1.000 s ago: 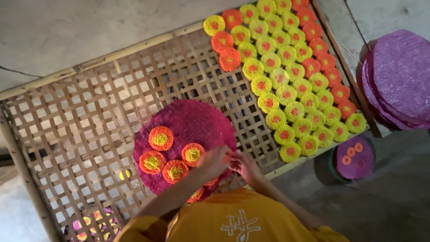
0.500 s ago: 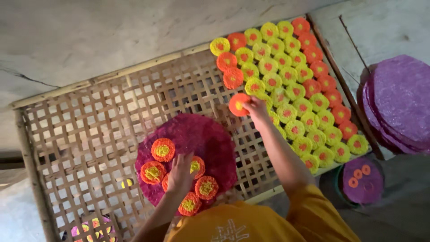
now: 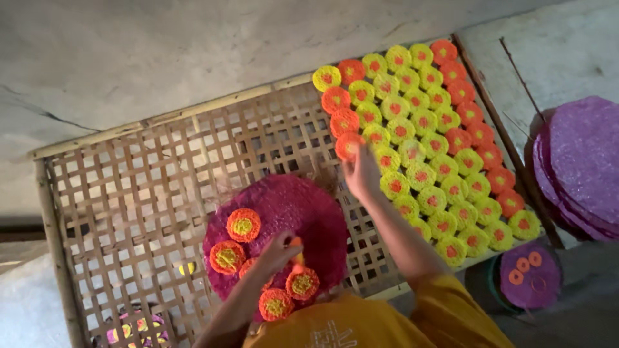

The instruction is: The person places small yellow and orange paper circles onto large purple circular sheets, arranging them into patterns by hand, and then places the finished sheets onto a wooden grid structure.

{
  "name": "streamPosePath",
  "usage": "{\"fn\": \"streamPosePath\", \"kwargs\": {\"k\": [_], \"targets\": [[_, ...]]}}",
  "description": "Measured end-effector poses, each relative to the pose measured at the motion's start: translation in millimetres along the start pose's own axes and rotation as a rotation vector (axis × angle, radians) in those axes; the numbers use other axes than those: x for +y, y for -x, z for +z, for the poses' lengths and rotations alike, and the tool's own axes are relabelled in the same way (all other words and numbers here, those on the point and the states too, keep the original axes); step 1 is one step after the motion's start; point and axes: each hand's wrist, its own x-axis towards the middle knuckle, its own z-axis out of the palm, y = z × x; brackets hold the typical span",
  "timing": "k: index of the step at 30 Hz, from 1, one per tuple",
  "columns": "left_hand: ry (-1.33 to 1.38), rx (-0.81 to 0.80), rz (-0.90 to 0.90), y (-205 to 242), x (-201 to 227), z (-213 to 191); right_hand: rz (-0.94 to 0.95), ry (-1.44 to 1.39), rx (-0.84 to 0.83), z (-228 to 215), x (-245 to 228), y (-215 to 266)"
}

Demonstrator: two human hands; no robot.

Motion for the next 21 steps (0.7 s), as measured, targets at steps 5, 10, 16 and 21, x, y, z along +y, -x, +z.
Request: {"fn": "streamPosePath", "kwargs": {"k": [5, 10, 16, 21], "targets": [[0.788, -0.076, 0.054, -39.2, 20.3, 44.3, 0.216, -0.709, -0.809, -16.3, 5.0, 100.5], [0.104, 0.264, 0.836, -98.8, 42.4, 53.1, 0.517, -1.227, -0.523, -25.1, 24.8, 84.8], [-0.139, 0.098, 0.646, -177.0, 97.0, 59.7, 0.398, -0.372, -0.390, -30.3, 39.7, 35.3], [-0.472, 0.390, 0.733, -172.5, 123.5, 78.2, 0.078, -0.090, 0.034, -21.6, 34.6, 28.6]]}}
